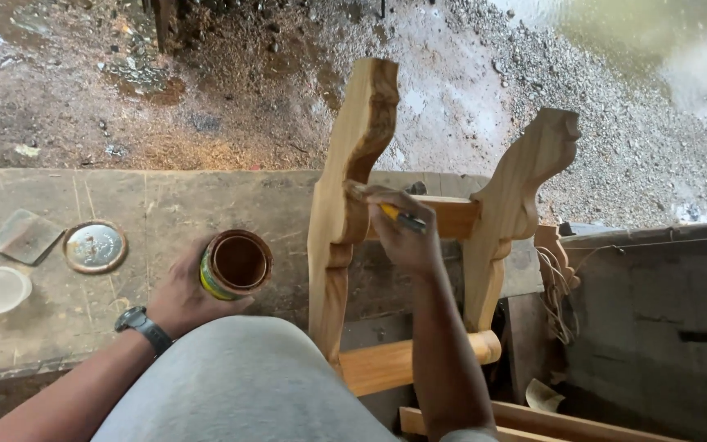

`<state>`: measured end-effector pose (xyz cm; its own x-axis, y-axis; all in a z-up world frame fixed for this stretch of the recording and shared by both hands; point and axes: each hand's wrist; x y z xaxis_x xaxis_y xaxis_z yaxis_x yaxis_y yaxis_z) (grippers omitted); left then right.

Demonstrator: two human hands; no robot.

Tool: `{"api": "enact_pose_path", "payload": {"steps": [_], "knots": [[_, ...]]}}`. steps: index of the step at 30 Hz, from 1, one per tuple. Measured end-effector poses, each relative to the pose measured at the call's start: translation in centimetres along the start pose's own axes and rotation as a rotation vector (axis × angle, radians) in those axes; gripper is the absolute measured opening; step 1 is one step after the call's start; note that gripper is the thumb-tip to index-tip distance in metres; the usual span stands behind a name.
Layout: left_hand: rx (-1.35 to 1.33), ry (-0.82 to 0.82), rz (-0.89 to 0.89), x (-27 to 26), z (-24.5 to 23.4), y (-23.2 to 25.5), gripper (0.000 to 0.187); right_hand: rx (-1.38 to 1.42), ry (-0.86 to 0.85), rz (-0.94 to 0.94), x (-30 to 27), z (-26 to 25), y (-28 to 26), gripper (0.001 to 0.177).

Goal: Applying wood stain to a wooden table frame using a paintbrush in a workshop environment.

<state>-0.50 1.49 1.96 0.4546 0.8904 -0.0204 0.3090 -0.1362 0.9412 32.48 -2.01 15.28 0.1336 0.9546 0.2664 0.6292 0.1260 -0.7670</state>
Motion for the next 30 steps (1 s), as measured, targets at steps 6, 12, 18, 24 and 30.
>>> {"api": "enact_pose_path", "payload": {"steps": [6,12,18,24,30], "knots": [[-0.018,0.000,0.003,0.0,-0.8,1.0,0.104,-0.057,0.018,0.096,-2.6,0.7,-6.1,0.008],[-0.029,-0.042,-0.053,-0.2,-0.7,1.0,0.108,0.023,0.080,0.149,-1.6,0.8,-7.2,0.010],[0.010,-0.087,-0.060,0.4,-0.3,1.9,0.111,-0.006,0.220,0.109,-3.1,2.2,-5.3,0.010],[-0.013,-0.057,-0.074,0.2,-1.1,0.0,0.109,-0.009,0.224,0.254,-5.7,1.0,-5.0,0.011],[-0.016,-0.096,-0.077,0.5,-0.7,1.1,0.110,0.022,0.226,0.265,-1.6,1.7,-6.5,0.009]]}}
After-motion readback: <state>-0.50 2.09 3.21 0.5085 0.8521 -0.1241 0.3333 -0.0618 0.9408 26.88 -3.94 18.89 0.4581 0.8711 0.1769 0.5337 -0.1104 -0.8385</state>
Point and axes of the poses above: each hand's wrist, its own x-axis towards the middle knuckle, its own z-axis out of the palm, y = z × x, and after that the axes turned 7 degrees about z, right-handed
